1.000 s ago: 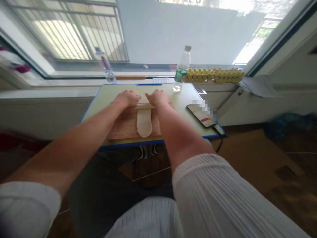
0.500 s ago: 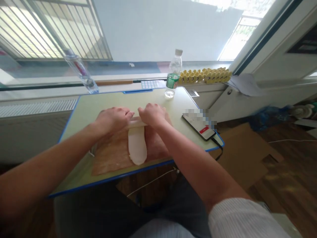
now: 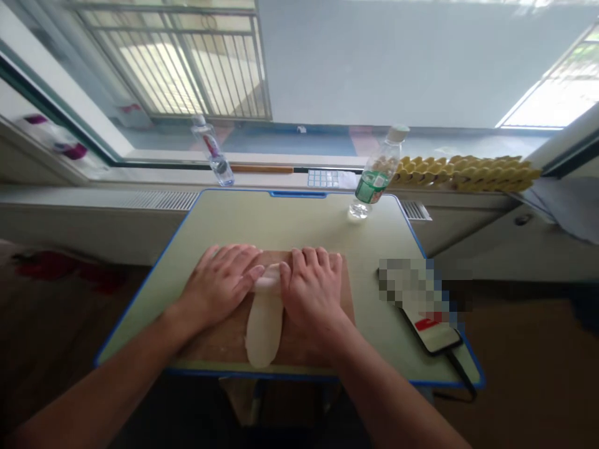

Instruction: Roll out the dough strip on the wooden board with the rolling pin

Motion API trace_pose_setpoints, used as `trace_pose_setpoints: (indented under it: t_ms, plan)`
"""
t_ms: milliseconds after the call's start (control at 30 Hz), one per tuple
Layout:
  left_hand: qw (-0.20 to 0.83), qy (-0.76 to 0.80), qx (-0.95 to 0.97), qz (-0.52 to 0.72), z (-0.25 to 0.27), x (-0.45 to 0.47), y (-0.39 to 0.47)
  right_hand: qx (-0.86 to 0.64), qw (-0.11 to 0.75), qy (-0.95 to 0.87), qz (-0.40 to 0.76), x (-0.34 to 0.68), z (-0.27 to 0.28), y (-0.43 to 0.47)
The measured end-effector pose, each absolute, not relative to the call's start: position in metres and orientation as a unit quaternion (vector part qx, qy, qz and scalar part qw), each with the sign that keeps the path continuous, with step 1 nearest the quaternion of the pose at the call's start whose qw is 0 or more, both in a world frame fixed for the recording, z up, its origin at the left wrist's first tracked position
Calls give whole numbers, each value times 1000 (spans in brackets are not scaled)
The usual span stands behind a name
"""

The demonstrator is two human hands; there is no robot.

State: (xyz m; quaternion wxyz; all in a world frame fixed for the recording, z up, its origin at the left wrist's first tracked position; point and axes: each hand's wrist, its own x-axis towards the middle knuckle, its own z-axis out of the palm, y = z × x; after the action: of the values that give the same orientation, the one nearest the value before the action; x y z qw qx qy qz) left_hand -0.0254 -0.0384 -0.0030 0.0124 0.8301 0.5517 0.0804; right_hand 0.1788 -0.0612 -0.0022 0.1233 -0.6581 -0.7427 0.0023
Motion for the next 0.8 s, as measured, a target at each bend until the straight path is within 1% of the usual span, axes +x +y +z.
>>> trace_pose_setpoints:
  t_ms: [100,200,400,500,633,800]
  plan:
    - [12,574,816,67,-2,-23,-31,-657,107,-746,20,178,1,-52]
    - [-2,578,814,47,0,-20,-24,-663,115,-739,16,175,3,-48]
    - [-27,540,841,7,8,-18,-20,-696,100,-711,0,172,2,-48]
    - [-28,538,843,-5,13,-18,-21,-704,106,-702,-15,172,-2,-45]
    - [-6,550,835,2,16,-18,-27,-694,108,-712,-16,172,-4,-46]
    - [34,567,821,52,6,-23,-40,-677,119,-725,-36,170,-3,-63]
